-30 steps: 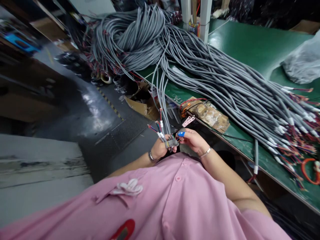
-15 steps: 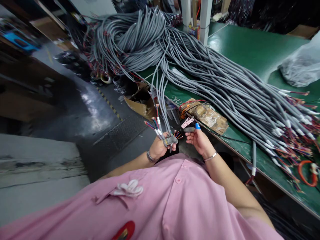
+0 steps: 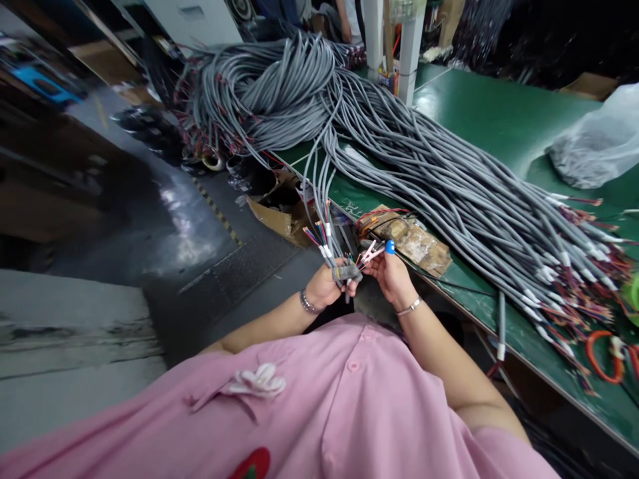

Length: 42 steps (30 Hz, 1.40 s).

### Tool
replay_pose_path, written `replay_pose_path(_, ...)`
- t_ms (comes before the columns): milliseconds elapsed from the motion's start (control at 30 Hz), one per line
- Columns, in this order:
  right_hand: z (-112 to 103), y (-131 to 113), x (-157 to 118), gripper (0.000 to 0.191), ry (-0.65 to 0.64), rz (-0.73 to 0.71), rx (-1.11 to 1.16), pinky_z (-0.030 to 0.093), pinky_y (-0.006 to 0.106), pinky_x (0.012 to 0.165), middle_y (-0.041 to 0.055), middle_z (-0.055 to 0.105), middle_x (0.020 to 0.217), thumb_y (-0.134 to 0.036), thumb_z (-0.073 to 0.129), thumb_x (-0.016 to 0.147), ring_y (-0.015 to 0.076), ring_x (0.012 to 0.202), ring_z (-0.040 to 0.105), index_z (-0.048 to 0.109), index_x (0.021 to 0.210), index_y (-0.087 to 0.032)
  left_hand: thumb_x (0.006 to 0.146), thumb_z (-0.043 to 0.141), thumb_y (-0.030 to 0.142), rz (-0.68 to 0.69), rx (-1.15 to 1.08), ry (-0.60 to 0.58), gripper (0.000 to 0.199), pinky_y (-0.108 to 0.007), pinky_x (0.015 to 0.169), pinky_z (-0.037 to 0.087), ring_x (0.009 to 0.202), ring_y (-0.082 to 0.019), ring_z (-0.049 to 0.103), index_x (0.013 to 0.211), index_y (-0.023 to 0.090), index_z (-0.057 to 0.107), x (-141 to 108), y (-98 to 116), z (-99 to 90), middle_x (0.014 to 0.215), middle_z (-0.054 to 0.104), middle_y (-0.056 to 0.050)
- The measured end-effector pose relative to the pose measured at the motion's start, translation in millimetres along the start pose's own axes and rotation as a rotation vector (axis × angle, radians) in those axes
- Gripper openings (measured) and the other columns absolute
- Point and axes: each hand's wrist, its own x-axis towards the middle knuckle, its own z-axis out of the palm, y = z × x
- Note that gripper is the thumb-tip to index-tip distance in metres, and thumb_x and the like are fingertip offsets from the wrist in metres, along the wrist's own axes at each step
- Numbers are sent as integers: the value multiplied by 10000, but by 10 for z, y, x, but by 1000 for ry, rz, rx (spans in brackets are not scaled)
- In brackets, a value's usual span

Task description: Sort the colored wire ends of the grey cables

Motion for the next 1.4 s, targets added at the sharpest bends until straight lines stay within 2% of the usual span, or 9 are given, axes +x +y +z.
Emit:
replay_pose_path(100, -16, 46, 8, 540, -21, -19, -16, 491, 273, 637, 38, 680, 826, -714, 573, 758, 129, 679, 589, 677, 833, -190, 628, 769, 445, -23, 13, -45, 389, -194, 361, 307, 394, -125, 567, 701, 81, 651, 6, 5, -43, 497, 609, -42)
replay_pose_path(233, 17, 69, 29, 537, 18, 7, 3, 473, 268, 594, 29, 664, 757, -715, 630, 706, 124, 626, 571, 655, 770, -182, 624, 768, 443, -77, 14, -98, 384, -198, 372, 333, 390, -123, 560, 709, 87, 651, 33, 20, -90, 501, 611, -40)
replay_pose_path(433, 3, 99, 90, 444, 73, 0, 123, 447, 232, 549, -11, 610, 673, -632, 686, 721, 103, 580, 510, 626, 757, -194, 629, 760, 429, -106, 20, -103, 364, -185, 357, 320, 387, -121, 561, 708, 93, 644, 64, 17, -137, 502, 612, -40)
replay_pose_path(633, 74, 110, 118, 428, 193, -49, 143, 423, 250, 517, -16, 570, 630, -603, 726, 696, 105, 536, 459, 587, 701, -199, 624, 769, 409, -140, 29, -118, 357, -200, 373, 388, 386, -120, 556, 729, 93, 642, 55, 13, -169, 510, 613, -34)
replay_pose_path(900, 129, 95, 93, 448, 206, -76, 151, 395, 241, 508, -29, 524, 603, -621, 718, 693, 96, 526, 424, 582, 709, -194, 609, 781, 404, -165, 43, -109, 357, -191, 359, 389, 376, -118, 554, 709, 93, 636, 60, 8, -172, 507, 617, -36)
replay_pose_path(1000, 121, 96, 73, 490, 171, -48, 148, 395, 250, 510, -17, 562, 639, -685, 670, 694, 110, 542, 459, 577, 733, -205, 612, 774, 410, -166, 61, -99, 360, -184, 352, 372, 369, -114, 548, 710, 93, 634, 65, 7, -179, 497, 610, -34)
replay_pose_path(1200, 46, 89, -24, 615, 3, 62, 146, 456, 260, 571, 23, 644, 781, -807, 483, 731, 129, 617, 545, 623, 828, -216, 611, 775, 407, -147, 58, -95, 358, -204, 353, 393, 359, -124, 543, 713, 91, 640, -11, 37, -168, 490, 609, -36)
replay_pose_path(1300, 17, 61, -85, 594, -47, 89, 163, 484, 259, 601, 39, 672, 872, -776, 486, 761, 131, 668, 574, 648, 874, -215, 627, 773, 398, -100, 63, -75, 345, -211, 363, 395, 370, -127, 549, 717, 89, 650, -127, 26, -118, 496, 615, -40)
replay_pose_path(1400, 0, 42, -115, 437, -62, 92, 180, 502, 246, 630, 36, 681, 935, -633, 614, 777, 127, 717, 591, 663, 885, -212, 663, 757, 379, -17, 80, -24, 311, -202, 372, 374, 391, -121, 555, 705, 88, 657, -235, -28, -51, 507, 623, -47)
